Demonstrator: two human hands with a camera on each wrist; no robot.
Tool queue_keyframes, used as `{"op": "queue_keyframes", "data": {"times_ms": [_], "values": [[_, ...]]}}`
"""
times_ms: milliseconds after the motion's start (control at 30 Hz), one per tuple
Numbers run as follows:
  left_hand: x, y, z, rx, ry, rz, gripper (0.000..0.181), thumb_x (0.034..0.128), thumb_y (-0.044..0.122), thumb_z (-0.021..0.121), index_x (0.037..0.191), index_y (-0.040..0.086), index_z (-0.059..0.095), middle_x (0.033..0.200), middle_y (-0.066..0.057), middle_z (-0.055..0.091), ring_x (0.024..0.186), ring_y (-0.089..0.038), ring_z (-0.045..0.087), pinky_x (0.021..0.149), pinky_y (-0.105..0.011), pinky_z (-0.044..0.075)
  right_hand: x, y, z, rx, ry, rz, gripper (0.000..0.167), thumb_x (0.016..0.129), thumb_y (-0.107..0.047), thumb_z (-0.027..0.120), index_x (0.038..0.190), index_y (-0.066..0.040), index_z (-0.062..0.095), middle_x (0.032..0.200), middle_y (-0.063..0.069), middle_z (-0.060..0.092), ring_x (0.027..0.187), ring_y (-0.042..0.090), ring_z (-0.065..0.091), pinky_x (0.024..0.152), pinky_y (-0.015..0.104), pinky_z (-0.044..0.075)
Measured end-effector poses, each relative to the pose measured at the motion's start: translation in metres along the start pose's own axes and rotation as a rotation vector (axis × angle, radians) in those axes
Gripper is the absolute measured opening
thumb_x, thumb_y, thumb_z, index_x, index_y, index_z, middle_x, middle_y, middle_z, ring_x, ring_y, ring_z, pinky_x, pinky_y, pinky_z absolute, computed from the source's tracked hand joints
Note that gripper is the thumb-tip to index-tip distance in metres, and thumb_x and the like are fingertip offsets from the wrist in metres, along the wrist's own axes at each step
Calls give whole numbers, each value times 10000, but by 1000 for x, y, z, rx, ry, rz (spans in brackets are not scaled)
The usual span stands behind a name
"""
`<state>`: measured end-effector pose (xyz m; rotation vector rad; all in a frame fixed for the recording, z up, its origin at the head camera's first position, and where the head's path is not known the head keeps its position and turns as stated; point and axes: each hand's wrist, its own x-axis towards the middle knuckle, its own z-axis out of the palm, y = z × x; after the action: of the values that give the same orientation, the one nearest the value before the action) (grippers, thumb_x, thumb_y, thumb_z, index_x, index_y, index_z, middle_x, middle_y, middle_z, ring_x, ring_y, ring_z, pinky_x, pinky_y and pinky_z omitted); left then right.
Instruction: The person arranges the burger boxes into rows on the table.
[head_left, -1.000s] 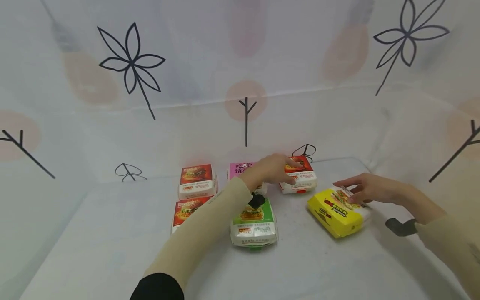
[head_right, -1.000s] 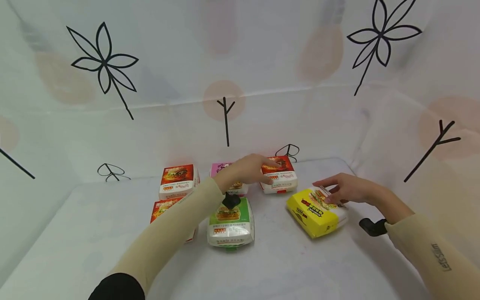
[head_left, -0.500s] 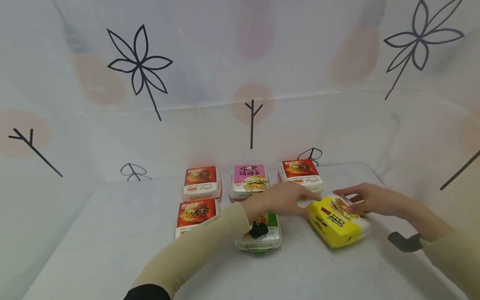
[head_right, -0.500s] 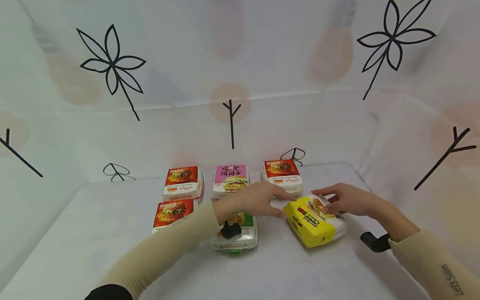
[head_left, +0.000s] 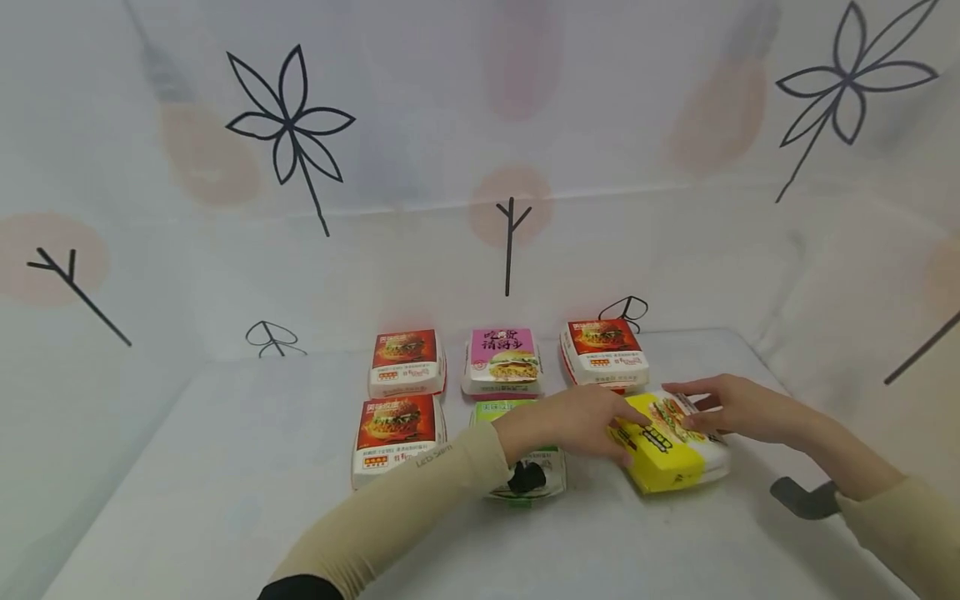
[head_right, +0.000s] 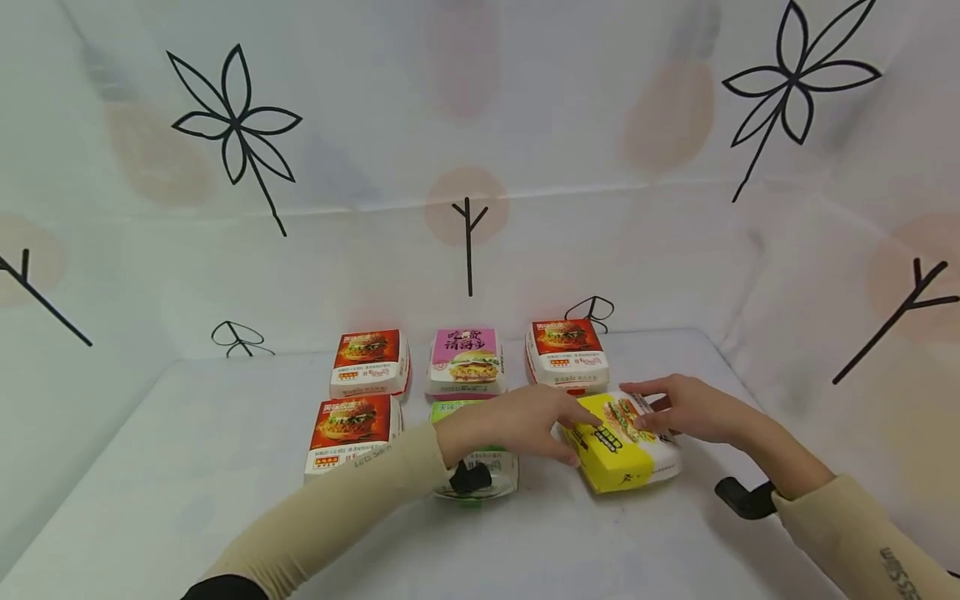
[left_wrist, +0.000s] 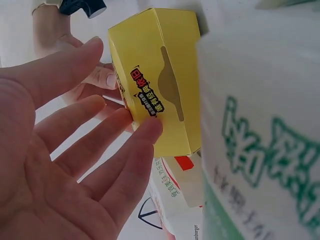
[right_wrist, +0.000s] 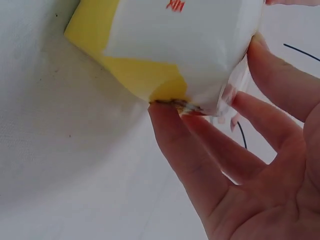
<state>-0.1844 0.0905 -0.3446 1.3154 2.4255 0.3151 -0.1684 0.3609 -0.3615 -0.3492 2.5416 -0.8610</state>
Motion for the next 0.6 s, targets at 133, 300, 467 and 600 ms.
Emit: {"op": "queue_keyframes", "data": {"times_ms": [133, 300, 467, 600], "values": [[-1, 0, -1, 16, 12, -20, 585, 868, 430, 761, 1413, 340, 568, 1374, 190, 549, 1244, 21, 465, 1041, -199, 372, -1, 1, -2, 71, -35, -12, 634, 924, -229, 712, 1440, 48, 468, 1269, 233, 606, 1009, 267, 630, 761, 371, 593], [-2, -2, 0, 2, 19, -46, 625, 841, 434, 788, 1417, 343, 561, 1377, 190, 537, 1257, 6, 451, 1055, -214, 363, -5, 4, -3, 148, -58, -15, 556, 947, -163, 677, 1411, 76, 488, 1284, 246, 593, 1048, 290, 616, 778, 375, 593], [-2, -5, 0, -5, 29, -53, 663, 822, 425, 809, 1427, 334, 553, 1401, 172, 523, 1278, -21, 443, 1069, -232, 350, -4, 6, -2, 127, -33, -15, 520, 925, -173, 705, 1368, 54, 554, 1285, 241, 606, 1046, 291, 610, 800, 412, 589], [1, -3, 2, 23, 27, -62, 689, 802, 454, 817, 1428, 353, 547, 1429, 163, 500, 1296, -23, 428, 1078, -233, 338, -2, 8, -2, 27, 18, -53, 479, 898, -195, 737, 1314, 15, 624, 1273, 224, 627, 1086, 339, 599, 844, 498, 557]]}}
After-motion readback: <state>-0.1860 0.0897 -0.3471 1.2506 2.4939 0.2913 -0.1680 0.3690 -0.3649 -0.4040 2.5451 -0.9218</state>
